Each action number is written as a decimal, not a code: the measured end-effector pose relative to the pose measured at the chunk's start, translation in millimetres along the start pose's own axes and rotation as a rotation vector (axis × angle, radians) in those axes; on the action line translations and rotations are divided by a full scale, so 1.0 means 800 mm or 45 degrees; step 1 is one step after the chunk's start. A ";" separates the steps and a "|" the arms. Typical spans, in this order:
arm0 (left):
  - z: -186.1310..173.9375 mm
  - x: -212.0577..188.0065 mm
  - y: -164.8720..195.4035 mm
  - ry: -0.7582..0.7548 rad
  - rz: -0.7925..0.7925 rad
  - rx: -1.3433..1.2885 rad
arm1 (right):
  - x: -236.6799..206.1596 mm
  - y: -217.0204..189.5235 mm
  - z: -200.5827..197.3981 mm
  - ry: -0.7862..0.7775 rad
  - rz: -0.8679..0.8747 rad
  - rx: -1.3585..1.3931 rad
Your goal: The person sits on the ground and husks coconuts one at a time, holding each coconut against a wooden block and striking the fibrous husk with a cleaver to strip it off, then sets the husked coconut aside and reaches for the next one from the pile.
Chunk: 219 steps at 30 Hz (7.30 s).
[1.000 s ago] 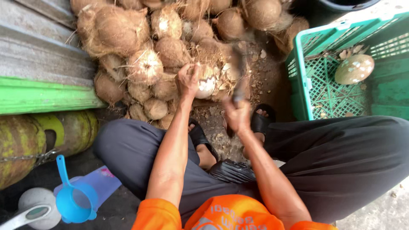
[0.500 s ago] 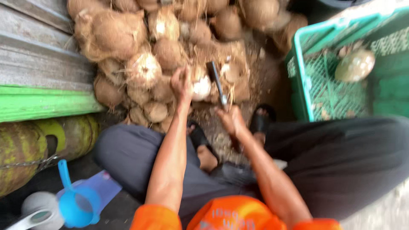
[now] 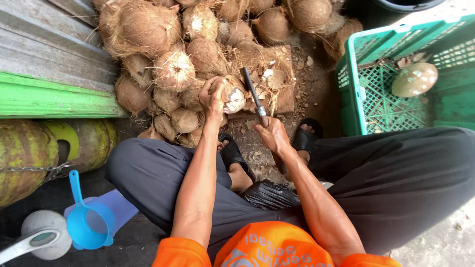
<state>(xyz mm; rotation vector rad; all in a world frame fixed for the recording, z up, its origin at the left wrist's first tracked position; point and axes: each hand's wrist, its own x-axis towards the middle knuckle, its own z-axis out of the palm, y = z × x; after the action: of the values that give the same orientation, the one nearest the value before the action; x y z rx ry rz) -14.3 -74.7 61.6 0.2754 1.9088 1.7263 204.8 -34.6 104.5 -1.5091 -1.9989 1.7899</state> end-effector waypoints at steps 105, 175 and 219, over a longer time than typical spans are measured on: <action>0.050 -0.018 -0.021 0.288 0.377 0.830 | 0.006 0.004 -0.010 0.072 0.008 -0.038; 0.063 0.033 0.007 0.007 0.180 0.700 | -0.008 -0.037 -0.016 0.112 -0.082 0.343; 0.059 0.025 -0.001 0.044 0.269 0.878 | 0.028 0.016 0.003 0.073 0.215 0.134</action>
<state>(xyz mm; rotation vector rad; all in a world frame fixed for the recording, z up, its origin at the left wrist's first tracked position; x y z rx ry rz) -6.0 -24.8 54.4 0.7223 2.5214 1.1278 199.8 -23.5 81.8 -1.7214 -1.7697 1.8555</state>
